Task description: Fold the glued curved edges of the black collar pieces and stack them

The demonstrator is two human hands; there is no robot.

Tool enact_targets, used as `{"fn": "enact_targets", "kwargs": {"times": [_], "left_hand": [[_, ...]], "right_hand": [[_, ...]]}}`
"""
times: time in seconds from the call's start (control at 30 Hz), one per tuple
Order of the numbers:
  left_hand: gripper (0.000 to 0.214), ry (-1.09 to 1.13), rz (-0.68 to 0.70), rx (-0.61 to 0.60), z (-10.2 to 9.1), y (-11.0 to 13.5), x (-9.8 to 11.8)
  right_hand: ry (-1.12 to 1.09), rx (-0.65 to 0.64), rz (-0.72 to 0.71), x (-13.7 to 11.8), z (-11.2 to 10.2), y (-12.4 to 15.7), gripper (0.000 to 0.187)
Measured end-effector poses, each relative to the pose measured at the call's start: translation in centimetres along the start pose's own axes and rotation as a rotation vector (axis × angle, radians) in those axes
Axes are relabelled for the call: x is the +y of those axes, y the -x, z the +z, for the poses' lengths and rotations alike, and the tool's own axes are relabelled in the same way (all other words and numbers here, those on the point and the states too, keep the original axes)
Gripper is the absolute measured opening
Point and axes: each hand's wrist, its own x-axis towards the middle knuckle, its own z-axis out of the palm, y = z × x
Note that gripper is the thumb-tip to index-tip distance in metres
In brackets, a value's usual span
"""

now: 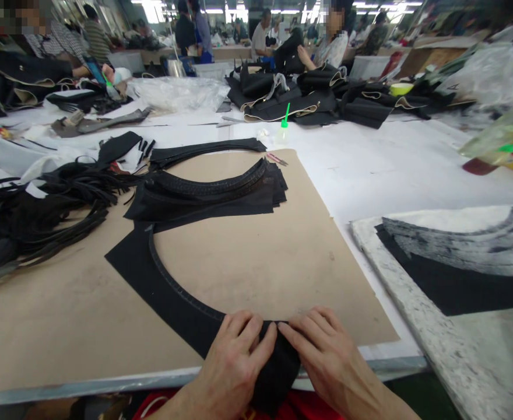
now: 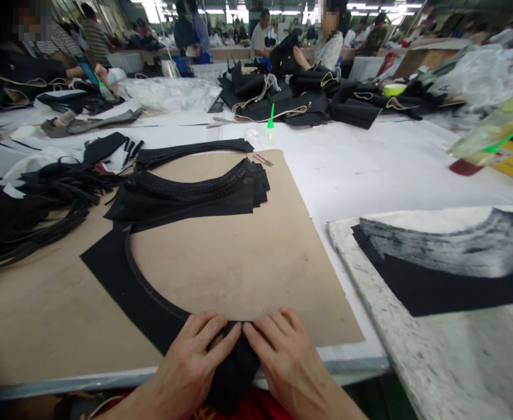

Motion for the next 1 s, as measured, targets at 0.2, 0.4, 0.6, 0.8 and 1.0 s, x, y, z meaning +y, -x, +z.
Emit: {"fn": "enact_targets", "kwargs": {"times": [0.2,0.4,0.6,0.8,1.0], "left_hand": [[0.037,0.041,-0.020,0.061,-0.3,0.2,0.0],[0.036,0.090,-0.051,0.026,-0.1,0.0,-0.1],[0.038,-0.023,0.002,-0.056,-0.2,-0.4,-0.1],[0.037,-0.040,0.028,-0.091,-0.8,-0.5,0.0],[0.039,0.254,-0.304,-0.047,-1.0,-0.5,0.2]], "right_hand": [[0.036,-0.020,-0.065,0.2,-0.1,0.4,0.038],[0.048,-0.036,-0.068,0.2,-0.2,0.3,0.041],[0.054,-0.033,-0.077,0.2,0.1,0.5,0.041],[-0.052,-0.057,0.024,0.0,-0.3,0.2,0.037],[-0.257,-0.074,0.283,-0.3,-1.2,-0.7,0.030]]}}
